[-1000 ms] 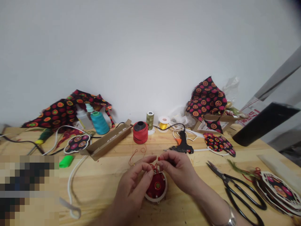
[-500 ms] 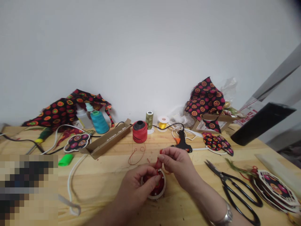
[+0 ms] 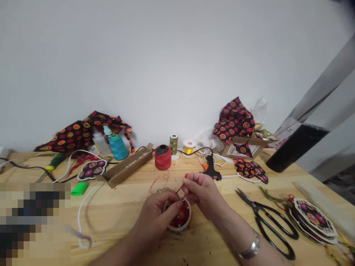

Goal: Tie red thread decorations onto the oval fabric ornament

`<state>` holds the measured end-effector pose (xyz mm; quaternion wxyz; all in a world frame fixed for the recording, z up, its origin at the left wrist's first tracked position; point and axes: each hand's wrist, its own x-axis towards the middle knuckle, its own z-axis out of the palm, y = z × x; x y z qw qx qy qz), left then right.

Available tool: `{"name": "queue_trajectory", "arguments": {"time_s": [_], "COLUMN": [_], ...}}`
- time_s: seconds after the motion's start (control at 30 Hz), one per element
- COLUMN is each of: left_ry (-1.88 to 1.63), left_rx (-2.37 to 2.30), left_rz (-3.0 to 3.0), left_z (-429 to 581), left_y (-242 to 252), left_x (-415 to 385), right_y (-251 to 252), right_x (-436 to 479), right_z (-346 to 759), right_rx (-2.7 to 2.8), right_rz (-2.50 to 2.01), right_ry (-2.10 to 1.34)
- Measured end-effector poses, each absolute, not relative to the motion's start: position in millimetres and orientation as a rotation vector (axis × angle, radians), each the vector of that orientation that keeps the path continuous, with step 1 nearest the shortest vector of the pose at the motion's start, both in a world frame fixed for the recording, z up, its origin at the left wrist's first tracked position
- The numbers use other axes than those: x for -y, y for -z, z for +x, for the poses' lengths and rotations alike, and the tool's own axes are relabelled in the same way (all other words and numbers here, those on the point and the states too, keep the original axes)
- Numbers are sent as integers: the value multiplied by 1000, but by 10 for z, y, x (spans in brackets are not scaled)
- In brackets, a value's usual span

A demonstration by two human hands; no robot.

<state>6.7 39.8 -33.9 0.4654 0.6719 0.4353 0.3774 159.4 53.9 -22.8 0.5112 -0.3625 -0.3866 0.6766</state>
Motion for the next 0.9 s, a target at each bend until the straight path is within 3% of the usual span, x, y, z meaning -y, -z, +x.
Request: {"name": "queue_trajectory", "arguments": {"time_s": [0.37,0.5,0.6,0.67,0.77,0.9], "left_ry": [-1376,-1508,-1627,-1529,-1204,-943], "left_rx": [-1222,-1333,-1268,-1102,-864,-650], "left_rz": [1484,1458,1416,1301,1010,764], "left_z": [-119,-123,-88,-43,41,118], "left_y": [280,248,252,279,334,387], "left_x": [-557,-610,-608,-582,-525,-470], "right_y": [-19,4,44,71,121,203], "right_x": [-514,-368,-298,-307,-389,-489], "right_z": [2065,2128,2036,1916,1731,1635], "right_rx": [955,1190,1316,1303,1228,1148], "right_rz": [-516,-214,-393,-644,-995,-1151], "right_ry": [-1659,-1851,-2076,-2096,-1865,-1676]}}
